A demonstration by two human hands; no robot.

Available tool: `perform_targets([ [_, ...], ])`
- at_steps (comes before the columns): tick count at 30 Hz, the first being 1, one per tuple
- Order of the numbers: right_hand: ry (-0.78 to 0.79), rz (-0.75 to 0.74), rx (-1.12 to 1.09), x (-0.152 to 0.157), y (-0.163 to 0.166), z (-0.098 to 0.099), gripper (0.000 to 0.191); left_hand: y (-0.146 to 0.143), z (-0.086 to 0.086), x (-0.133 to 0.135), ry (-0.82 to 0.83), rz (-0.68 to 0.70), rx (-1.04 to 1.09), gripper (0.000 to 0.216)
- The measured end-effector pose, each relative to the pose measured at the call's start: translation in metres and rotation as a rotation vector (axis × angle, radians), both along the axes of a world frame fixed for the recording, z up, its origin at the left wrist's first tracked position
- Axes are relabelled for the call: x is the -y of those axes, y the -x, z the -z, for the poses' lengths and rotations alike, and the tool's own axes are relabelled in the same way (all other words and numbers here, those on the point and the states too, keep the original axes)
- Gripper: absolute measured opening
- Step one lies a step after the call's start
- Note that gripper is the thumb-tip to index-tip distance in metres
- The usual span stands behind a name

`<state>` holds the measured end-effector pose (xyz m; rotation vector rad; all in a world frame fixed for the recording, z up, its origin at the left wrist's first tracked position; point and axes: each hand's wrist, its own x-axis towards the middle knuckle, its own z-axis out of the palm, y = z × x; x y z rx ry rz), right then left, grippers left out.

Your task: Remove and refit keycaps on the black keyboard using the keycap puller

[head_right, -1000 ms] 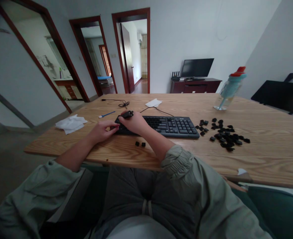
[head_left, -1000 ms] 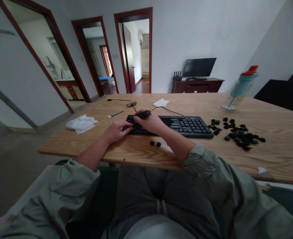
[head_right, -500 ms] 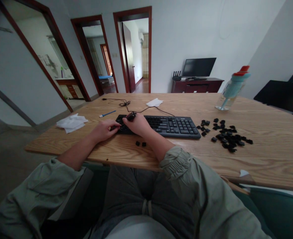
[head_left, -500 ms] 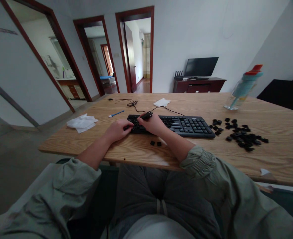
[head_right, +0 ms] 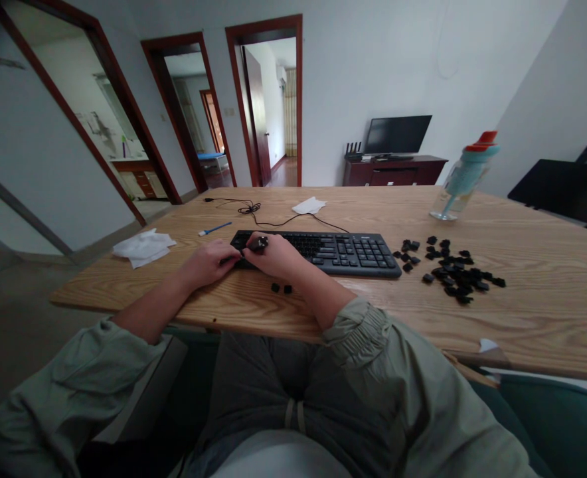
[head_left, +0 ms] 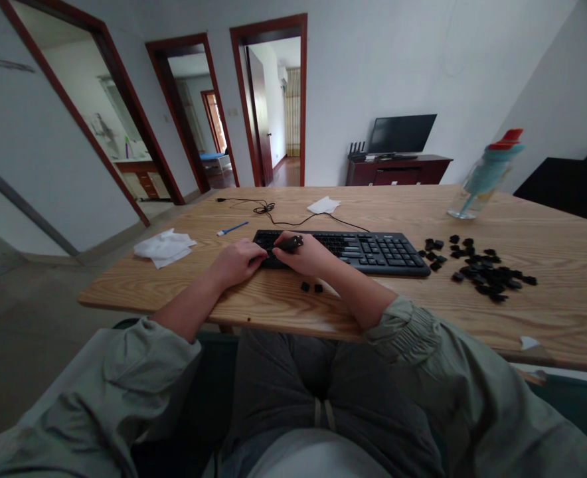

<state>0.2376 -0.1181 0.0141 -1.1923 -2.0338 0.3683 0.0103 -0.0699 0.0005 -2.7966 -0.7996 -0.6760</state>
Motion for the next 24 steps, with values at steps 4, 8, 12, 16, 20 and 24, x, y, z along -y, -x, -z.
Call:
perform_targets([
  [4,0.021,-0.028,-0.025,0.008,-0.004,0.004,0.02,0.001,0.001,0.001,-0.032,0.011,-0.015,0.023],
  [8,0.036,-0.044,-0.027,0.012,-0.003,0.004,0.018,0.002,0.003,0.001,-0.046,0.029,-0.023,0.022],
  [12,0.062,-0.013,-0.005,0.012,0.002,0.003,0.015,0.0,0.003,0.002,-0.037,0.023,-0.026,0.021],
  [16,0.05,0.011,-0.054,0.007,0.001,0.003,0.014,0.0,0.002,0.004,0.003,-0.009,0.008,0.019],
  [20,0.095,-0.006,-0.236,0.001,-0.014,-0.01,0.018,0.004,-0.002,0.001,0.068,-0.118,0.158,0.02],
  [24,0.124,0.002,-0.427,0.007,-0.04,-0.037,0.027,0.009,-0.015,-0.008,0.18,-0.218,0.166,0.027],
])
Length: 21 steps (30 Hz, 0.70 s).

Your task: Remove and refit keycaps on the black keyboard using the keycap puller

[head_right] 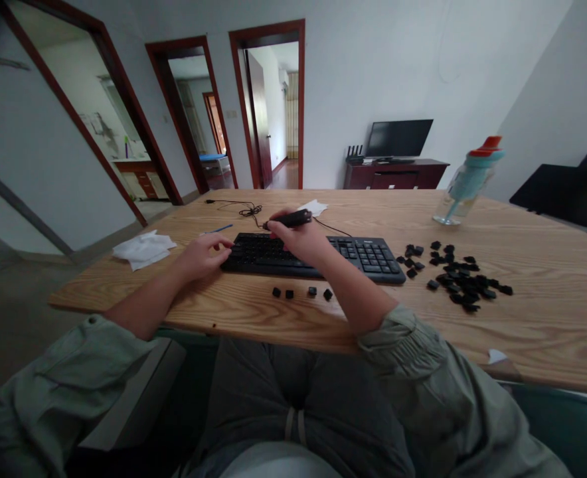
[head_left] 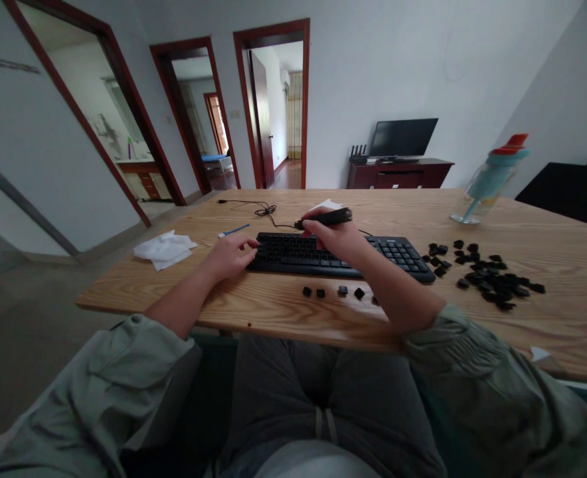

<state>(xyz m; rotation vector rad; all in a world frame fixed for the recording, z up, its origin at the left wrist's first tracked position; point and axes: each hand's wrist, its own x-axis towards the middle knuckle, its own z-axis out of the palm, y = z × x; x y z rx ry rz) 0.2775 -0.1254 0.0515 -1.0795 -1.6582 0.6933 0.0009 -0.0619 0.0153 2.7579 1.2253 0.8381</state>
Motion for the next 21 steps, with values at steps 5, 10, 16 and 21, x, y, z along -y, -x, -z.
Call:
perform_targets([
  [5,0.035,0.097,0.002,0.015,-0.043,-0.023,0.027,-0.009,-0.027,-0.011,0.159,0.012,-0.128,0.035],
  [10,0.057,0.221,0.14,0.024,-0.087,-0.008,0.032,-0.04,-0.04,-0.027,0.142,0.152,-0.32,0.041],
  [16,0.047,0.3,0.3,0.04,-0.12,0.018,0.037,-0.066,-0.029,-0.044,0.102,0.296,-0.457,0.028],
  [21,-0.022,0.337,0.379,0.05,-0.125,0.023,0.033,-0.059,-0.02,-0.045,0.107,0.241,-0.237,0.021],
])
